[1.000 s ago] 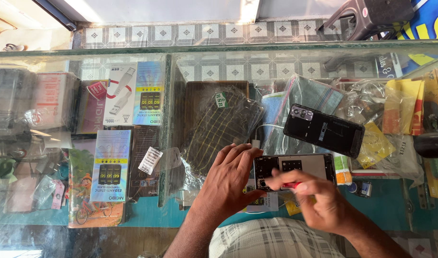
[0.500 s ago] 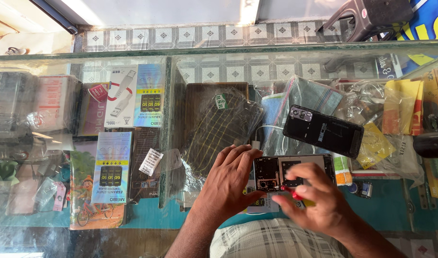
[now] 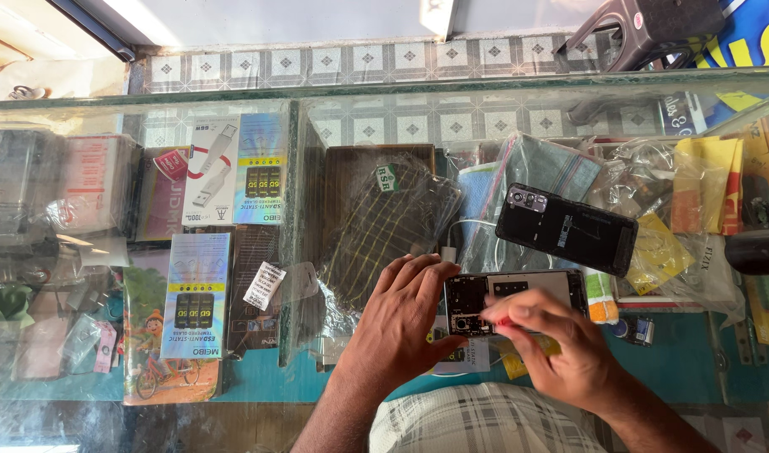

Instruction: The person removes the back cover of a smartphone and uses a red plastic pry tool to carefully separate the internal components from the frame. They repeatedly pry along the edges and lift the internal assembly to disconnect or inspect parts. The back cover is placed on the counter, and the phone remains open with the internal assembly partially lifted.

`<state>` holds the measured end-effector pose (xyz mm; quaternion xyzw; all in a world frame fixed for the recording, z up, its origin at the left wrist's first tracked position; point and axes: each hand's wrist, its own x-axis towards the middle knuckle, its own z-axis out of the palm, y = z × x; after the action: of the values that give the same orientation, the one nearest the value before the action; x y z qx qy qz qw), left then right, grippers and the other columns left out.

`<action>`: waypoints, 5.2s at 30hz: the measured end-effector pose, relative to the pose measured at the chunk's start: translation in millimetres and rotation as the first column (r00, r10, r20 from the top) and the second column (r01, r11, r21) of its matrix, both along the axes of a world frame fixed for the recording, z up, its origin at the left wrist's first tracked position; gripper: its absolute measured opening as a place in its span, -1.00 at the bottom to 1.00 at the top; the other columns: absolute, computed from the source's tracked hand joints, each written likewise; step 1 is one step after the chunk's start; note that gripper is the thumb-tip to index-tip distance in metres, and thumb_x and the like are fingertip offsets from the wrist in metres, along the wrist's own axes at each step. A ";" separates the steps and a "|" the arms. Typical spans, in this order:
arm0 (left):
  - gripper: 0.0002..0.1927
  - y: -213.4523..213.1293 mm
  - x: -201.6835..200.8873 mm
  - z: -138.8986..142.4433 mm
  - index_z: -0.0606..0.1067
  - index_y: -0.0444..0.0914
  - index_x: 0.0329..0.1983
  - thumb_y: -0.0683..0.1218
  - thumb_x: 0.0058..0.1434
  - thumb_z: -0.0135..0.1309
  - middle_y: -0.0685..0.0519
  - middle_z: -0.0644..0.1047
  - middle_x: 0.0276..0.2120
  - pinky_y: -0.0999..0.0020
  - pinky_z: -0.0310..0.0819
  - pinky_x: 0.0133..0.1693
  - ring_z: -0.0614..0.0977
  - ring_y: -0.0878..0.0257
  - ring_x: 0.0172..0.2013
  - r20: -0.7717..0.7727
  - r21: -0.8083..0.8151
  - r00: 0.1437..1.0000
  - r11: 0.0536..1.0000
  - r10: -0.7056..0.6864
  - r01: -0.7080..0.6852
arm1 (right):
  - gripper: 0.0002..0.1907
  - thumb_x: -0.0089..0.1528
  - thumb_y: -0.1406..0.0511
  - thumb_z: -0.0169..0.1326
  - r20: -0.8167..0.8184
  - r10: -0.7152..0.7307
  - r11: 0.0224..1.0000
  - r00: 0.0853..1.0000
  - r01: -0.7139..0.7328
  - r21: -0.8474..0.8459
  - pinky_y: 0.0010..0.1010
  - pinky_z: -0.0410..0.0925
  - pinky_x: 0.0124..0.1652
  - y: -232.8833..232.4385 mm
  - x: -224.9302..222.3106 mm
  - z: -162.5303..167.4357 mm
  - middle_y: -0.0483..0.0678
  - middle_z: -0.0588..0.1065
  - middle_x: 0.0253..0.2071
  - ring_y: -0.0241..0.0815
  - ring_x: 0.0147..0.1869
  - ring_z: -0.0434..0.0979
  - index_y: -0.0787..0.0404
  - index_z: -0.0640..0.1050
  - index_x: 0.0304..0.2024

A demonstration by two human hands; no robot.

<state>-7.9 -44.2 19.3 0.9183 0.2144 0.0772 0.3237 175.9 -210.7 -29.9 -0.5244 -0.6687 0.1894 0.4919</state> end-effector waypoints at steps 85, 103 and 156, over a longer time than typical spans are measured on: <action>-0.42 -28.3 11.1 -10.3 0.29 -0.36 0.02 -0.10 0.10 0.37 -0.09 0.46 -0.11 0.17 0.57 -0.11 0.57 0.04 -0.09 0.227 -0.086 0.968 0.992 0.106 -0.089 | -0.28 0.19 0.49 0.26 0.103 -0.035 0.999 0.994 0.032 0.030 -0.43 0.61 -0.24 32.6 12.5 16.5 0.02 0.53 -0.23 -0.14 -0.14 0.72 -0.04 0.15 0.20; -0.31 -32.5 8.9 -13.6 0.28 -0.39 0.07 -0.03 0.07 0.43 -0.13 0.47 -0.06 0.10 0.56 -0.12 0.57 -0.01 -0.08 0.287 -0.047 0.956 0.998 0.058 -0.047 | -0.31 0.21 0.61 0.04 -0.110 0.190 0.982 0.976 -0.187 0.038 -0.18 0.53 0.04 24.8 15.4 19.5 0.12 0.50 -0.07 -0.02 0.05 0.63 -0.02 0.13 0.24; -0.62 -30.1 12.7 -7.8 0.57 -0.27 -0.10 0.01 0.12 0.39 -0.04 0.52 -0.12 0.16 0.56 -0.01 0.53 0.07 -0.02 0.118 0.008 0.992 0.999 0.033 -0.034 | -0.19 0.30 0.54 0.00 -0.433 -0.167 0.970 0.886 0.069 -0.233 -0.10 0.60 0.12 18.9 28.4 23.4 0.18 0.52 -0.06 0.00 0.06 0.69 0.11 -0.13 0.43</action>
<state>4.8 -74.3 11.5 0.9100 0.2099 0.1379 0.3299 204.3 -191.9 -6.5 -0.5555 -0.4798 0.3447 0.5851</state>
